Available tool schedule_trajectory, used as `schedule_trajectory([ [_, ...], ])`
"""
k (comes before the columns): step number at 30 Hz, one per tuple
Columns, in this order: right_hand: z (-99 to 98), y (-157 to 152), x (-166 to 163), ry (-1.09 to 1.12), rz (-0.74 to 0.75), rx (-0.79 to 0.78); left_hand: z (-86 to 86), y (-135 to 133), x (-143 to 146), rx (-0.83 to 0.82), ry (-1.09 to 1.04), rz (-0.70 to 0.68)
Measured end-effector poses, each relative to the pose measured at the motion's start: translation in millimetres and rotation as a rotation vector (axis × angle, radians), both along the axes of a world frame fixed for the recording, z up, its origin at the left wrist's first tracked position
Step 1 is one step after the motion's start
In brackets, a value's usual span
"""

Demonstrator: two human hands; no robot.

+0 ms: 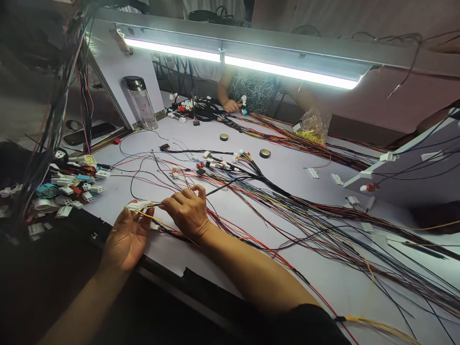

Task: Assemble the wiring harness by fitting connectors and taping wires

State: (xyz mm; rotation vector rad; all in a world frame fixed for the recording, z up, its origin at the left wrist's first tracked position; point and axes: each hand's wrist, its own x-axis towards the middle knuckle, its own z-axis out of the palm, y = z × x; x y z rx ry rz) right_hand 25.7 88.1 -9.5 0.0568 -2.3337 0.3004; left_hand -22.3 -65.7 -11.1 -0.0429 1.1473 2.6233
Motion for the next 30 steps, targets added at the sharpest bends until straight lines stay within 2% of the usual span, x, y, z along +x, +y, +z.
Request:
schedule_trajectory([
  [7,0.8,-1.0,3.6,0.065,0.017,0.007,-1.1,-1.4,0.3,-0.031,-0.037,0.003],
  [20,-3.7,-2.6,6.2,0.056,0.037,0.079,4.9,-1.9,1.2,-0.092,-0.105,0.008],
  [30,0.3,-3.3,6.3,0.079,0.045,0.084,3.8,-3.0,0.7,-0.106,-0.059,-0.034],
])
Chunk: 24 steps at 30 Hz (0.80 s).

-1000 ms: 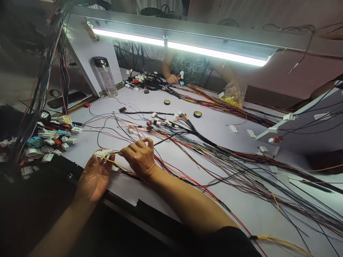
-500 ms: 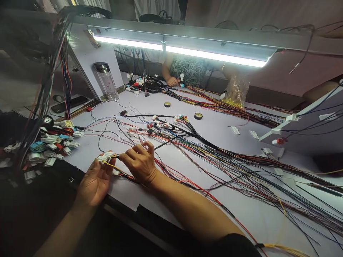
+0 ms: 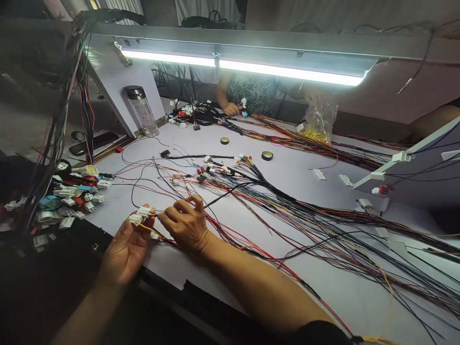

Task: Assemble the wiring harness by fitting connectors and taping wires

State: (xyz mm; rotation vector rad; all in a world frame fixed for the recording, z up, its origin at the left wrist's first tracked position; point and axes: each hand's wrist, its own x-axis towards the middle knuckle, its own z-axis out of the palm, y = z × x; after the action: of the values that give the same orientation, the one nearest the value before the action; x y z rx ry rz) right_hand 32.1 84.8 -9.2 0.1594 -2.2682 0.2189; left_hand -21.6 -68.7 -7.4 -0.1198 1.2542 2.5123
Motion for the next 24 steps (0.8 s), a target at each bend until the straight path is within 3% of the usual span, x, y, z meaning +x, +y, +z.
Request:
schedule_trajectory([
  [24,-4.4,-1.7,-4.0,-0.030,-0.026,0.031,-5.1,0.8,-3.2,-0.010,0.024,0.028],
])
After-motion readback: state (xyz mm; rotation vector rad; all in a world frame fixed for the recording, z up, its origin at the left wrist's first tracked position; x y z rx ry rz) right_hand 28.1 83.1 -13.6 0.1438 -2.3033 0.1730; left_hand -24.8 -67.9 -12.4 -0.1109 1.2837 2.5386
